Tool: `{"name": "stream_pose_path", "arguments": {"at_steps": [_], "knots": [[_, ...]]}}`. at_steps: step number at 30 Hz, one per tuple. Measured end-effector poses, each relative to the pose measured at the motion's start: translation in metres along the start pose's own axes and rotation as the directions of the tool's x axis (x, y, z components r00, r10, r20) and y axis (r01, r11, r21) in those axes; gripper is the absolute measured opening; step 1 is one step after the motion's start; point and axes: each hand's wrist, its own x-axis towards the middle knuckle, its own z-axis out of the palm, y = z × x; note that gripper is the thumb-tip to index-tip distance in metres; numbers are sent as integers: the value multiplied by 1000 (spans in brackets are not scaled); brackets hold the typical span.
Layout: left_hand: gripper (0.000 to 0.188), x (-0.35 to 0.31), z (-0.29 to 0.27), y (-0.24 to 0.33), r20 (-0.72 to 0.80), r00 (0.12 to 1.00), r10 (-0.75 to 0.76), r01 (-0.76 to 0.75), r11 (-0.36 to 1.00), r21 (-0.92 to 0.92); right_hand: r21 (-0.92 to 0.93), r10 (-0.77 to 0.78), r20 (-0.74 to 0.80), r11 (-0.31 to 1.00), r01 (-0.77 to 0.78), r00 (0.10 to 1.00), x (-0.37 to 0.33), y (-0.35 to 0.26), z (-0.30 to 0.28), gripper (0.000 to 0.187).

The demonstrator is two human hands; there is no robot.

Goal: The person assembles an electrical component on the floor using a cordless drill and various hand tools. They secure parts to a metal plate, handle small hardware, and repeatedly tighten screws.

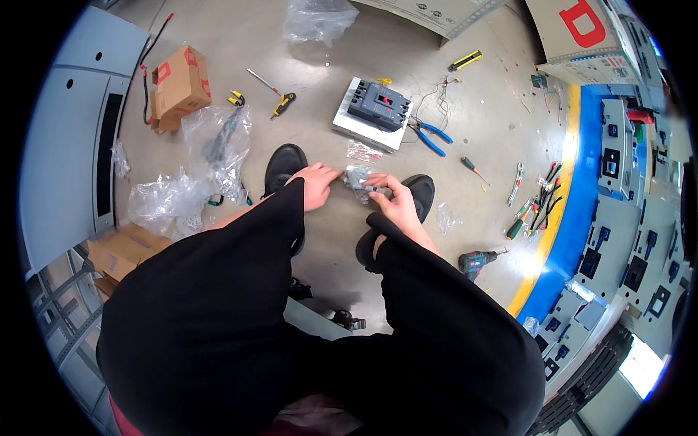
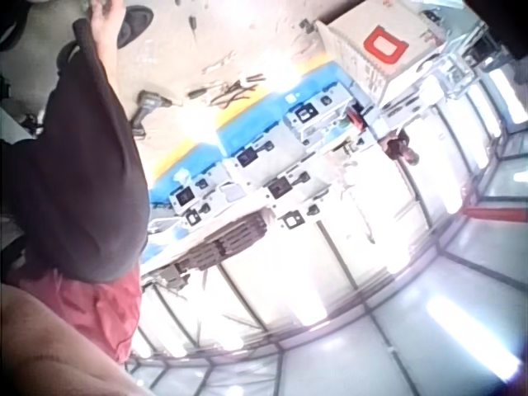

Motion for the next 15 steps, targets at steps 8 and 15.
{"name": "stream_pose_path", "arguments": {"at_steps": [8, 15], "knots": [[60, 6, 35, -20, 142, 956, -255, 184, 149, -972, -330, -209, 198, 906, 266, 958, 1, -49, -3, 24], [54, 5, 1, 6, -263, 965, 1, -97, 931, -351, -130, -32, 143, 990, 51, 989, -4, -32, 2, 18]]}}
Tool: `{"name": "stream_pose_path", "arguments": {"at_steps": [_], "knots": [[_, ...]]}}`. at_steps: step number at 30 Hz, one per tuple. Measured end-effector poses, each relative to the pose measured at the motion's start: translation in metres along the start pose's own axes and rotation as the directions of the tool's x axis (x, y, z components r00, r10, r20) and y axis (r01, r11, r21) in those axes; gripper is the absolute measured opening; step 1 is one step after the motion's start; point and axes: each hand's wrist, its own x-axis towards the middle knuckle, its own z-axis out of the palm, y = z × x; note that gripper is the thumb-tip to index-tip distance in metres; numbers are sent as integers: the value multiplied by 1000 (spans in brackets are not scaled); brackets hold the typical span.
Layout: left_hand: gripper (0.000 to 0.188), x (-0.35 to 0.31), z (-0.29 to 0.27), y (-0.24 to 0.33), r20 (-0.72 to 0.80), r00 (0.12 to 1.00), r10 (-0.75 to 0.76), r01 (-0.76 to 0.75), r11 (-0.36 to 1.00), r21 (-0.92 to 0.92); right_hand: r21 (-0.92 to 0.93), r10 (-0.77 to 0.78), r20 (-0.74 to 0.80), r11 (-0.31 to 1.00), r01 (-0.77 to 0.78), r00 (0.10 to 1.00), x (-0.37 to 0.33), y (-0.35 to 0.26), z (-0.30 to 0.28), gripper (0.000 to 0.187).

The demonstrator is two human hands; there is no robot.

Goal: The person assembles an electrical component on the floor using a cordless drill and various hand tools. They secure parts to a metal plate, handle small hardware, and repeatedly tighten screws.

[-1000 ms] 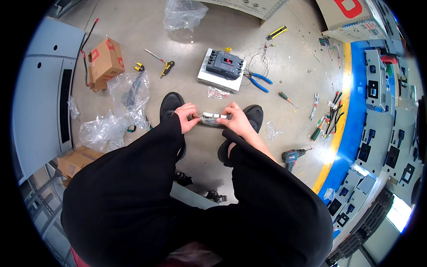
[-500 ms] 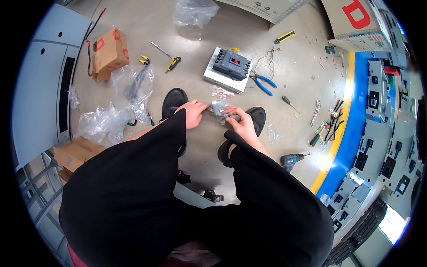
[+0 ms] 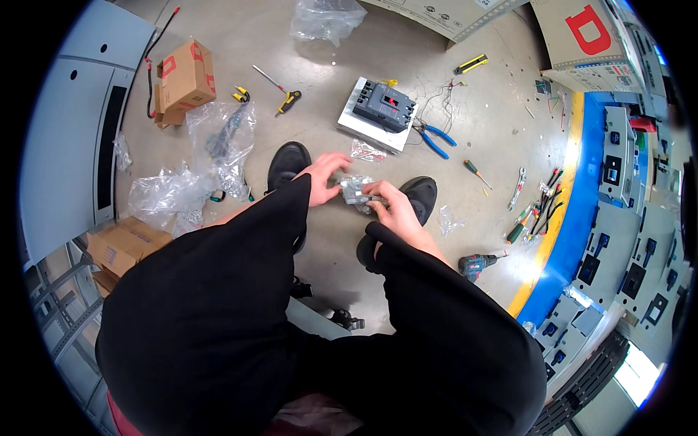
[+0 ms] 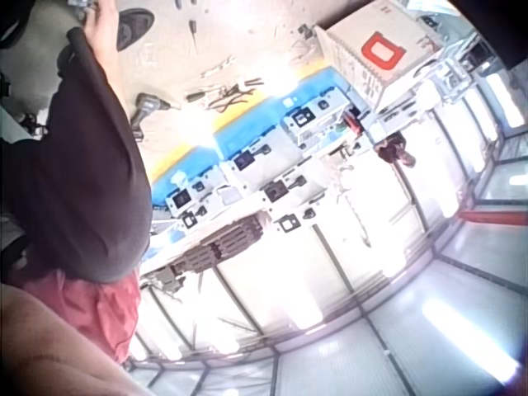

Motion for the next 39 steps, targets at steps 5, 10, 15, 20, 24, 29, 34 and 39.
{"name": "stream_pose_path", "arguments": {"at_steps": [5, 10, 15, 20, 24, 29, 34, 39], "knots": [[29, -7, -2, -18, 130, 989, 72, -88, 989, 121, 75, 38, -24, 997, -36, 999, 1, 3, 7, 15], [12, -3, 0, -20, 139, 987, -80, 80, 997, 4, -111, -73, 12, 991, 74, 997, 1, 5, -1, 22], [11, -4, 10, -52, 199, 890, -409, 445, 693, -568, -519, -137, 176, 829, 210, 975, 9, -4, -2, 30], [13, -2, 18, -53, 337, 840, -426, 521, 458, -720, -562, -35, 144, 819, 111, 989, 10, 5, 0, 44], [11, -1, 18, -55, 409, 816, -409, 567, 426, -705, -401, 81, 153, 916, -13, 985, 11, 14, 2, 52], [16, -2, 17, -54, 449, 792, -413, 581, 284, -763, -500, 67, 155, 866, 19, 986, 18, -6, 8, 45], [15, 1, 30, -53, 226, 835, -502, 502, 525, -687, -589, -9, 149, 802, 96, 989, 24, 17, 10, 33], [37, -1, 27, -43, 73, 916, -394, 389, 829, -401, -548, -92, 79, 828, 120, 993, 21, 28, 10, 22]]}}
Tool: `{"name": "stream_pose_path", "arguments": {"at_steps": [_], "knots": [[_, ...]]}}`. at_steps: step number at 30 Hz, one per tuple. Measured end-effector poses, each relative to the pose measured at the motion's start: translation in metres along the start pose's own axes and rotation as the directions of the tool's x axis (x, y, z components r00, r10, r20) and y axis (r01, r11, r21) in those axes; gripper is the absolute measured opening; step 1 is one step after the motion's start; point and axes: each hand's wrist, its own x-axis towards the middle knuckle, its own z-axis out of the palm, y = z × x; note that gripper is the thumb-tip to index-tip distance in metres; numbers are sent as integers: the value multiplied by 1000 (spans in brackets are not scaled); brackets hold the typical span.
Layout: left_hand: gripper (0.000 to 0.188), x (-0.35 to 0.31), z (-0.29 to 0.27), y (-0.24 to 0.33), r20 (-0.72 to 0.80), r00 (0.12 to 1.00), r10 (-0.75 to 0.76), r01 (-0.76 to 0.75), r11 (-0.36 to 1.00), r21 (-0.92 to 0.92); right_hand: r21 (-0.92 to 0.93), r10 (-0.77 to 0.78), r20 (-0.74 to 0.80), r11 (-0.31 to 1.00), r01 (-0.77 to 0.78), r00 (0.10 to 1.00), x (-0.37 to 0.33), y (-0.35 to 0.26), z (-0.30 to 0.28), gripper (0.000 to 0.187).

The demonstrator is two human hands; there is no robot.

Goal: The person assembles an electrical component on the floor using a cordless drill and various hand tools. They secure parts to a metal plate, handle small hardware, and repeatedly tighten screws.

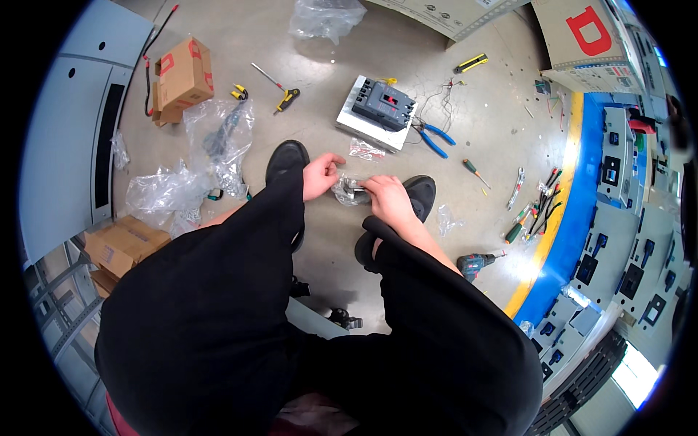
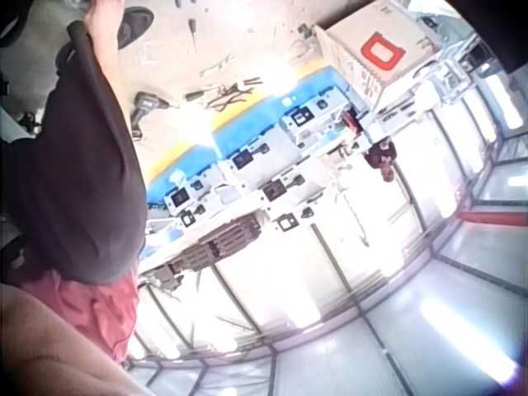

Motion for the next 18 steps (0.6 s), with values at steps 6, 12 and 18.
{"name": "stream_pose_path", "arguments": {"at_steps": [6, 12, 18], "knots": [[52, -7, -2, 36, 135, 988, -74, 40, 970, 242, -20, -5, -192, 1000, 1, 981, -3, -2, -6, 18], [48, -10, -2, 26, 102, 990, -96, 47, 913, 405, 179, 303, -297, 949, -259, 906, -3, 7, 8, 16], [23, 1, 0, 27, -91, 996, -18, 51, 926, 374, 950, 388, 207, 139, -279, 898, -17, 55, 28, 27]]}}
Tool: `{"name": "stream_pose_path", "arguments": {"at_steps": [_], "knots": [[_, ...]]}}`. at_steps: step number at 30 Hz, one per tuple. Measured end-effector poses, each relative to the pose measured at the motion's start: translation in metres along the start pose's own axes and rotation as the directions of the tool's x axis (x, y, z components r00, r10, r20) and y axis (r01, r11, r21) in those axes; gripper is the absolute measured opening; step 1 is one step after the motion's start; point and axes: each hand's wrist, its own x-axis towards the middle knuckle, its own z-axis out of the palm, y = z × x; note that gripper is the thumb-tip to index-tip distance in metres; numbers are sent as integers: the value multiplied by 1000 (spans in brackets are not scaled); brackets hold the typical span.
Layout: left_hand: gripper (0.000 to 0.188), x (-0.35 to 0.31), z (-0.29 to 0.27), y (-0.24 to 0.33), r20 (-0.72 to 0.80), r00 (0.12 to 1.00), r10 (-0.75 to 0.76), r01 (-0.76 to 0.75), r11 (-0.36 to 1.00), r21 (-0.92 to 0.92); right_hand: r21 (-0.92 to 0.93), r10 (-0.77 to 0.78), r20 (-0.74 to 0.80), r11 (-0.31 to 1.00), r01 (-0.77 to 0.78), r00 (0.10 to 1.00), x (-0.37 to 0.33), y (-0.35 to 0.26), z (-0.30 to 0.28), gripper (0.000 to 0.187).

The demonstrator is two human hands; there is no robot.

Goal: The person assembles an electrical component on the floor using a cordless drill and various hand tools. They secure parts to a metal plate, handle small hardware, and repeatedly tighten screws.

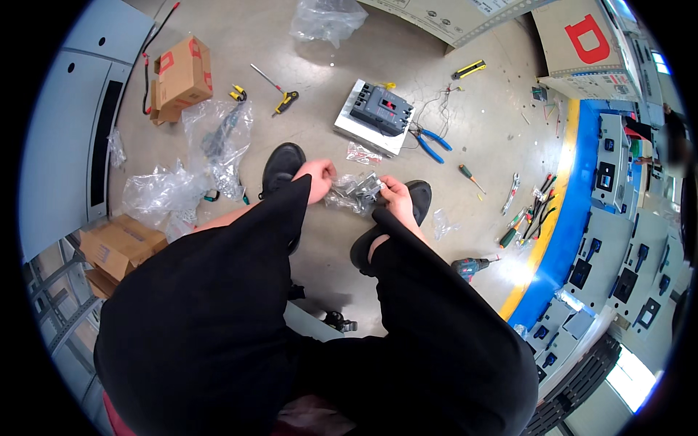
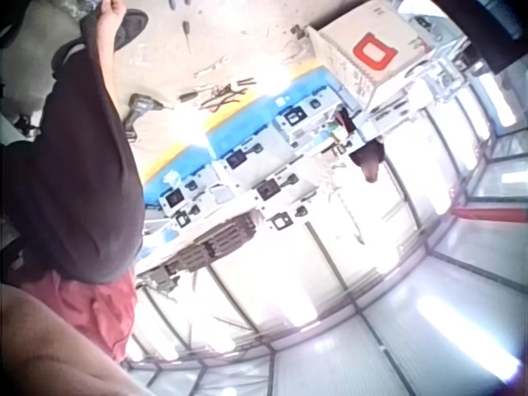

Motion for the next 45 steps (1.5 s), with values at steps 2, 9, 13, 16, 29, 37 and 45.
{"name": "stream_pose_path", "arguments": {"at_steps": [2, 9, 13, 16, 29, 37, 45], "knots": [[19, -10, -15, 15, -143, 987, 68, -71, 997, -15, 312, 61, 134, 945, -100, 989, 0, 1, 2, 36], [17, -16, -27, 31, -97, 995, -9, 20, 993, 120, -193, -67, -110, 980, 45, 992, 7, -4, 16, 33], [20, -5, -10, 11, 46, 972, -231, 235, 959, -160, 413, 260, -161, 894, -174, 952, 16, 10, 18, 27], [24, -3, 6, -15, 178, 981, 72, -86, 994, 70, 308, 190, -168, 942, -131, 967, 22, 24, 7, 29], [24, -2, -17, -36, -71, 963, -260, 160, 764, -625, 659, 228, -392, 745, 99, 891, 19, -3, 16, 27], [59, -18, -54, 12, 407, 900, -154, 405, -45, -913, 506, 75, -151, 862, 12, 986, 19, -8, 16, 44], [60, -20, -17, 35, 620, 774, -125, 624, 317, -715, 155, 163, 282, 965, -212, 946, 6, -12, 38, 22]]}}
